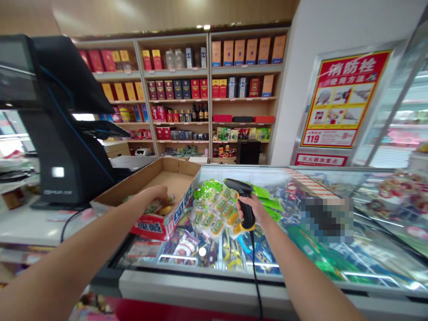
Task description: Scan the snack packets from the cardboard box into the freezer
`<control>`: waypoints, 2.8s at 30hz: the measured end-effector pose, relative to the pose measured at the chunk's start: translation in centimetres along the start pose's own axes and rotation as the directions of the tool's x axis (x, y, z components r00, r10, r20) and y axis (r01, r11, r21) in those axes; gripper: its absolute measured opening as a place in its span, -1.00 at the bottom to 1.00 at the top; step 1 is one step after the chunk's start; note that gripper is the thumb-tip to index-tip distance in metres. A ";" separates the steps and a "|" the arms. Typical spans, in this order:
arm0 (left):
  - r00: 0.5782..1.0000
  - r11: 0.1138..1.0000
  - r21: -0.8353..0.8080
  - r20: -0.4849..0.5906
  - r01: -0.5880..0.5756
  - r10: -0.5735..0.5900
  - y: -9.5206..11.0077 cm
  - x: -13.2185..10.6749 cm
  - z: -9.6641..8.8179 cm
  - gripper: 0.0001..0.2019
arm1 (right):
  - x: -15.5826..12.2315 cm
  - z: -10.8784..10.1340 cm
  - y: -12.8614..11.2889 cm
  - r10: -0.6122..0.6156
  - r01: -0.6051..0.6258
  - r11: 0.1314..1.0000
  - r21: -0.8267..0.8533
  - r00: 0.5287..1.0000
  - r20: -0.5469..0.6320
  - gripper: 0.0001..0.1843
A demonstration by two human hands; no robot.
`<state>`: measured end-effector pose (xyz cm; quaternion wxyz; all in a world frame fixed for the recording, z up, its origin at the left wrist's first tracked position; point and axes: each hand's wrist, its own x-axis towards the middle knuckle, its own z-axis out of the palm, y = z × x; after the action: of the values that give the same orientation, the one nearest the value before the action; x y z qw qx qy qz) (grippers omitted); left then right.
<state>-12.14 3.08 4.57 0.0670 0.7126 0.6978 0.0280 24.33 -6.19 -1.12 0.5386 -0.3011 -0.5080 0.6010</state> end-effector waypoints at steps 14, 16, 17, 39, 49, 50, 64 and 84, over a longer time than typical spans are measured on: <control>0.973 -0.163 -0.969 -0.203 -0.184 0.111 12.1 -6.6 -0.1 -0.74 | -0.1 0.3 -0.3 0.000 0.000 1.000 0.019 1.000 0.002 -0.67; 0.976 -0.228 -0.960 -0.189 -0.162 0.105 14.0 -6.6 2.7 -0.67 | -0.2 0.2 -0.4 -0.003 0.003 1.000 0.019 1.000 -0.002 -0.66; 0.973 -0.249 -0.953 -0.206 -0.175 0.105 14.6 -6.4 4.0 -0.61 | -0.2 0.2 -0.4 -0.003 0.003 1.000 0.019 1.000 -0.004 -0.65; 0.859 0.098 -0.872 -0.445 -0.480 0.253 13.4 -4.0 8.4 -0.44 | -0.9 1.1 -0.3 0.059 -0.024 0.983 -0.180 0.980 0.192 -0.71; 0.847 0.094 -0.862 -0.461 -0.498 0.264 13.3 -3.6 8.8 -0.44 | -0.7 0.9 0.0 0.046 -0.011 0.985 -0.172 0.979 0.201 -0.70; 0.851 0.104 -0.863 -0.456 -0.495 0.262 13.2 -3.5 8.8 -0.43 | -0.7 0.9 -0.1 0.042 -0.010 0.986 -0.164 0.981 0.188 -0.69; 0.896 0.454 -0.789 -0.441 -0.414 0.052 12.0 -3.3 9.1 -0.74 | 0.1 -0.3 -0.4 -0.037 0.044 0.993 0.105 0.997 -0.073 -0.70; 0.856 0.858 -0.224 -0.367 -0.462 0.364 7.7 -5.8 -3.4 -0.89 | 0.4 -0.5 0.2 -0.033 0.036 0.993 0.114 0.999 -0.030 -0.71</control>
<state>-5.09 -2.60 9.29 0.0571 0.8144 0.5151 0.2611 24.62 -5.65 -1.34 0.5725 -0.2693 -0.4699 0.6155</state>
